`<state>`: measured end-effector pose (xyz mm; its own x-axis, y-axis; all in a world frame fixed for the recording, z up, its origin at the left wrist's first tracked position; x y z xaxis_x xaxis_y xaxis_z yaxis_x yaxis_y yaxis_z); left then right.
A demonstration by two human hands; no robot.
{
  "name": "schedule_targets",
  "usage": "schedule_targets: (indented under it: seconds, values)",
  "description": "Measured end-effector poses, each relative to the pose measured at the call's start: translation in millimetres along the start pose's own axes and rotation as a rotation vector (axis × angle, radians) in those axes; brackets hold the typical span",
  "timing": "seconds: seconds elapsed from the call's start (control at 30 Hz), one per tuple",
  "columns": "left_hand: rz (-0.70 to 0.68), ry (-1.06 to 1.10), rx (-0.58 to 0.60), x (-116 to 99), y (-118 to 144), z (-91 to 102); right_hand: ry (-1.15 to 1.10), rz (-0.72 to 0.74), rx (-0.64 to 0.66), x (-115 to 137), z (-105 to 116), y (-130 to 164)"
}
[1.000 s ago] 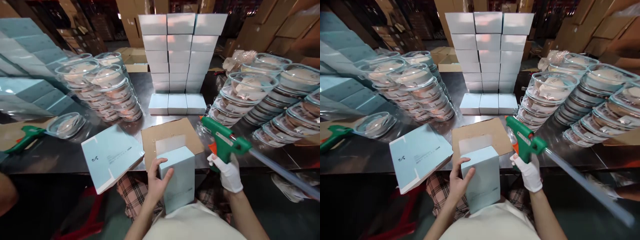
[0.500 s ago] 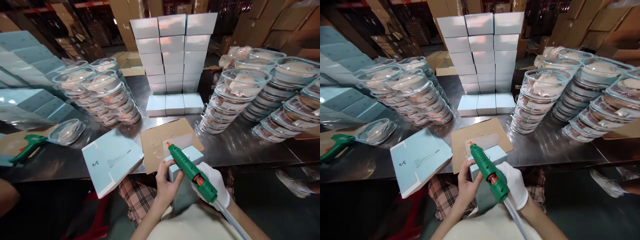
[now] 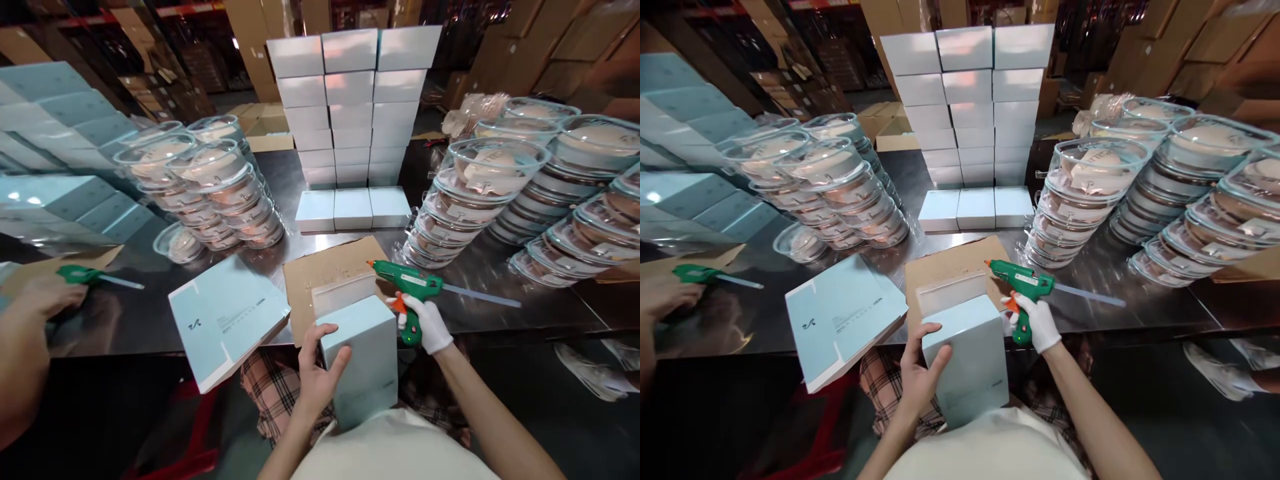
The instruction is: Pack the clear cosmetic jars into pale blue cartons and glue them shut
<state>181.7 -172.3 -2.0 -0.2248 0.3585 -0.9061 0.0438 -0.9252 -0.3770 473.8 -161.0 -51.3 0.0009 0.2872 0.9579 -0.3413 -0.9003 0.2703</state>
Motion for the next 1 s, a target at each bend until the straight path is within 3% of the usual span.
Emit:
schedule_targets:
  seconds: [0.13,0.23,0.27,0.33,0.4,0.47,0.57,0.7,0.9,1.0]
  values:
    - [-0.002,0.086,0.023,-3.1,-3.3,-1.7,0.090,-0.085,-0.021,7.2,16.8,-18.5]
    - [0.012,0.108,0.037,-0.8,-4.6,-3.8,0.165,-0.021,-0.096,33.0,35.9,-7.9]
    - [0.018,0.114,0.052,0.2,-4.7,-6.2,0.164,0.031,-0.076,44.1,32.1,-3.0]
    - [0.026,0.122,0.086,1.0,-4.4,-12.7,0.110,0.114,0.088,61.3,4.3,5.2]
    - [0.042,0.119,0.091,2.4,-3.5,-18.0,-0.011,0.121,0.302,67.5,-32.3,11.5]
    - [0.089,0.144,0.069,7.5,-2.4,-21.3,-0.135,0.091,0.378,67.1,-51.3,12.4]
    - [0.181,0.303,0.010,21.2,-1.4,-21.8,-0.113,0.203,0.436,74.4,-53.0,16.2]
    - [0.138,0.398,-0.008,28.1,-6.8,-15.0,0.145,0.541,0.725,94.1,-56.3,49.0]
    - [0.050,0.297,0.097,19.5,-13.2,-15.5,0.341,0.786,0.737,106.3,-63.0,65.0]
    - [0.052,0.299,0.096,16.7,-14.1,-12.7,0.300,0.766,0.726,97.7,-58.3,63.9]
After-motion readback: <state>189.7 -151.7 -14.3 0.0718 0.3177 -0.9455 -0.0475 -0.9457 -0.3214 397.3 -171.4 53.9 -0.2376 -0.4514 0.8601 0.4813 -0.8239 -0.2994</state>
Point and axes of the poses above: each hand's wrist, its own y-axis away from the middle knuckle, its own z-axis out of the back of the hand, x = y × z, the point moved 9 cm from there along -y, towards the middle knuckle, and after that the axes turned 2 degrees about -y, right-handed, at the moved point
